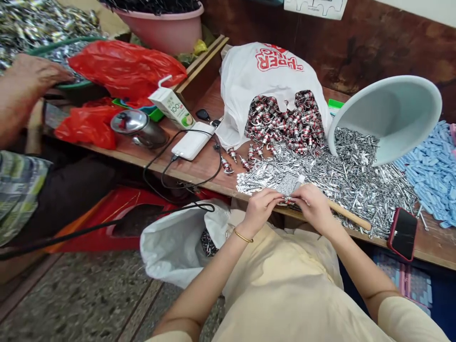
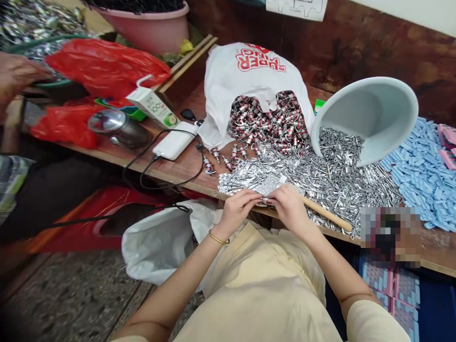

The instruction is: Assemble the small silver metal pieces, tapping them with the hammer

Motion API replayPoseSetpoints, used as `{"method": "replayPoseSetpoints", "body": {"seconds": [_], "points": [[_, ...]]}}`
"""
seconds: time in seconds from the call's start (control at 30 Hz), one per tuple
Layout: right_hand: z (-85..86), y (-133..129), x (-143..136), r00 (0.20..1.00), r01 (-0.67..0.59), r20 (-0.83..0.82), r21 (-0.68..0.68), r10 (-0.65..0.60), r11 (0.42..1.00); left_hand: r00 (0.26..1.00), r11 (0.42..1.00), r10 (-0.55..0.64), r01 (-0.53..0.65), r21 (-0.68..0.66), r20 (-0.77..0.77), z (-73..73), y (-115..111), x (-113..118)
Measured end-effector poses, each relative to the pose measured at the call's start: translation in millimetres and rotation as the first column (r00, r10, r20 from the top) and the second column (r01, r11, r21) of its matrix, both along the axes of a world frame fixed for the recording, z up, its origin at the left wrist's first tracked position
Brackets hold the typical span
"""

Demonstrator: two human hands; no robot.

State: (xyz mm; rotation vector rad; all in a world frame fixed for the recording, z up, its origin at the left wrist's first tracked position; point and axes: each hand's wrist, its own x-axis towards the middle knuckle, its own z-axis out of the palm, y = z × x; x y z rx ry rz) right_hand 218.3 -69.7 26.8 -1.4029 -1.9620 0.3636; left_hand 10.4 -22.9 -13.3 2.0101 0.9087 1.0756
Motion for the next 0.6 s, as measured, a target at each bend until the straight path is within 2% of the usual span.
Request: {"method": "replayPoseSetpoints", "body": {"seconds": [0.1, 0.4, 0.6], "points": [[-8.1, 2.0, -19.9, 0.996, 0.004, 0.09, 0.011, -0.005, 1.0, 1.0, 1.0, 0.015, -0.015, 0.016, -0.001, -2.4, -1.3, 0.2], [-11.8, 1.5, -19.1, 0.987, -0.06, 0.148, 0.011, 0.058, 0.998, 0.999, 0.999, 0.021, -0.02, -0.051, 0.033, -2.2, -5.8, -0.7], [-14.7, -3.6, -21.6, 0.999, -0.024, 0.04, -0.019, 0.024, 1.0, 0.996, 0.991, 0.029, -0.018, -0.135, 0.08, 2.5, -8.7, -2.2]]}}
